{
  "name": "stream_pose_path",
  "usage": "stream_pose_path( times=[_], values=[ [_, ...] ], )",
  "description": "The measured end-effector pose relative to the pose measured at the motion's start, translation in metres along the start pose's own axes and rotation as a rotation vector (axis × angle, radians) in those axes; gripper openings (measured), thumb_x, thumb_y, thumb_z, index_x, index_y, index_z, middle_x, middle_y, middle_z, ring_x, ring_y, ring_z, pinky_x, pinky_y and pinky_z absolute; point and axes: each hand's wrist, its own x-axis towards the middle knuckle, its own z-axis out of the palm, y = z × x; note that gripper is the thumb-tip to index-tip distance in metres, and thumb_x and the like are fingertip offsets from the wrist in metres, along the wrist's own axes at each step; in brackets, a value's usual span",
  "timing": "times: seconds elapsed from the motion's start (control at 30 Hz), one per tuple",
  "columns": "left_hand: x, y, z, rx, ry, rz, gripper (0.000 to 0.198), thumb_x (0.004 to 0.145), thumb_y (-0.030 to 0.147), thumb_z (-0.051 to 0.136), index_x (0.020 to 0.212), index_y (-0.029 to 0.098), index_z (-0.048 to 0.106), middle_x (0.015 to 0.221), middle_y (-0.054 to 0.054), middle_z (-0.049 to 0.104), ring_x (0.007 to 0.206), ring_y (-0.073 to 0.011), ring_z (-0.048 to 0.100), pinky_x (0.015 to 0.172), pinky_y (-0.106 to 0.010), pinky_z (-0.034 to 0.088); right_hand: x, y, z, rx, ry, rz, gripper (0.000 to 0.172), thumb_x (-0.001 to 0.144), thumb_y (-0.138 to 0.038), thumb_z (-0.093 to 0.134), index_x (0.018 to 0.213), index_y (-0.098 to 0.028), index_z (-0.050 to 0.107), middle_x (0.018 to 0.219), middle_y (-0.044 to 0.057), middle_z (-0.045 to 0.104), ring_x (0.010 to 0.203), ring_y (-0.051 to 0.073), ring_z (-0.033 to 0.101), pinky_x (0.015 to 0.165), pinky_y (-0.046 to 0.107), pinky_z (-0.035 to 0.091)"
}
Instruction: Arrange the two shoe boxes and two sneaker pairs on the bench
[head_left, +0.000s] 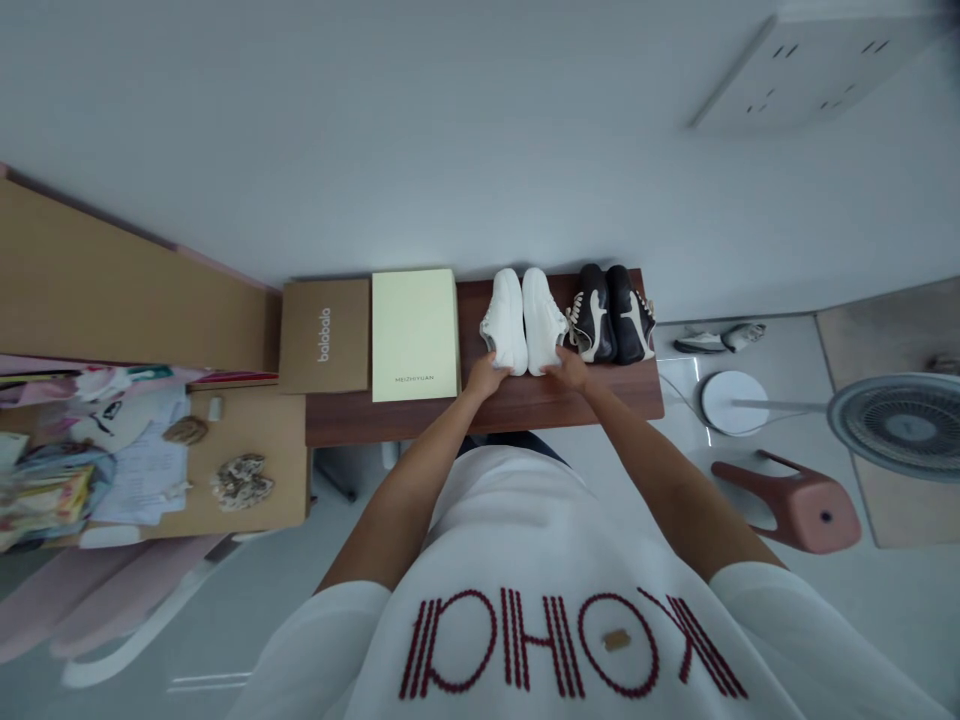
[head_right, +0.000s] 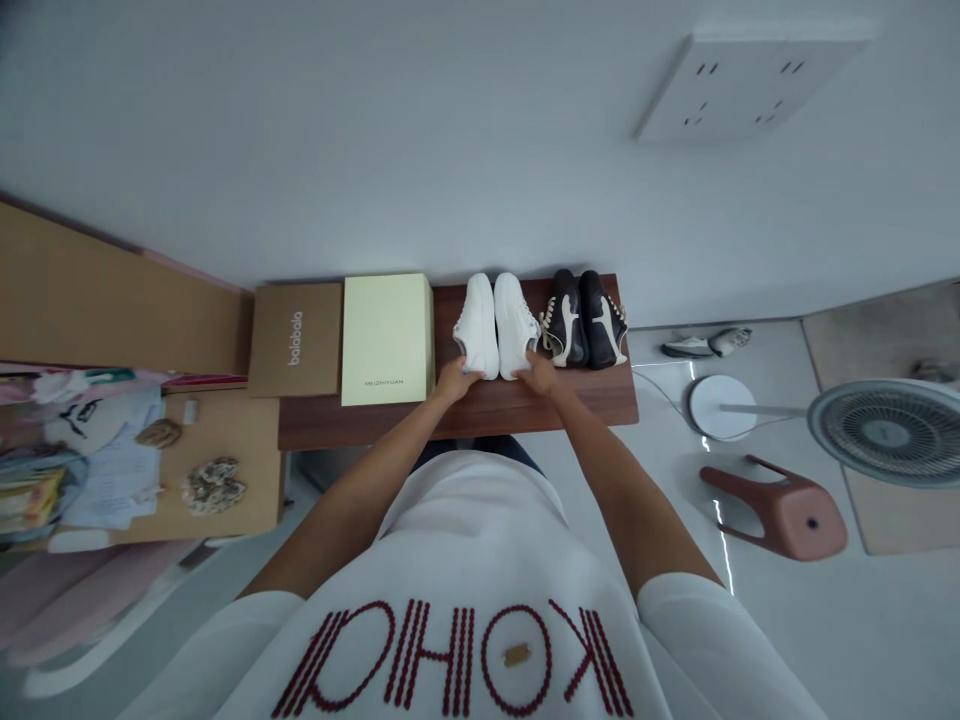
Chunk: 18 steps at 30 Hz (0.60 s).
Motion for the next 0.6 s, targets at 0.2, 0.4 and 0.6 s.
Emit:
stream_pose_path(
  times=[0.2, 0.4, 0.6],
  values=[
    [-0.015, 0.024, -0.008, 0.516, -0.092, 0.111, 0.040, 0.098, 0.033, 0.069, 0.134, 0.015, 0.067, 0.129, -0.018, 0.075, 0.126, -0.0318, 0.069, 0.105, -0.035, 0.049, -0.018, -0.031, 0.001, -0.609, -0.091, -0.056, 0.029, 0.096, -0.033, 0.065, 0.121, -0.017, 0.066, 0.121, 0.015, 0.076, 0.113, 0.031, 0.070, 0.095, 0.037, 0.053],
    [-0.024, 0.033, -0.010, 0.796, -0.127, 0.185, 0.031, 0.104, 0.027, 0.057, 0.130, 0.016, 0.068, 0.121, -0.017, 0.078, 0.120, -0.0292, 0.071, 0.104, -0.036, 0.045, -0.030, -0.066, 0.022, -0.845, -0.125, -0.088, 0.024, 0.105, -0.035, 0.058, 0.122, -0.020, 0.066, 0.136, 0.016, 0.070, 0.118, 0.029, 0.070, 0.090, 0.034, 0.055],
    [-0.021, 0.034, -0.005, 0.836, -0.102, 0.187, 0.033, 0.104, 0.019, 0.049, 0.128, 0.013, 0.069, 0.118, -0.019, 0.079, 0.117, -0.0293, 0.072, 0.104, -0.039, 0.044, -0.025, -0.078, 0.038, -0.914, -0.154, -0.076, 0.024, 0.107, -0.029, 0.055, 0.127, -0.018, 0.063, 0.137, 0.018, 0.070, 0.120, 0.028, 0.070, 0.090, 0.034, 0.057]
  ],
)
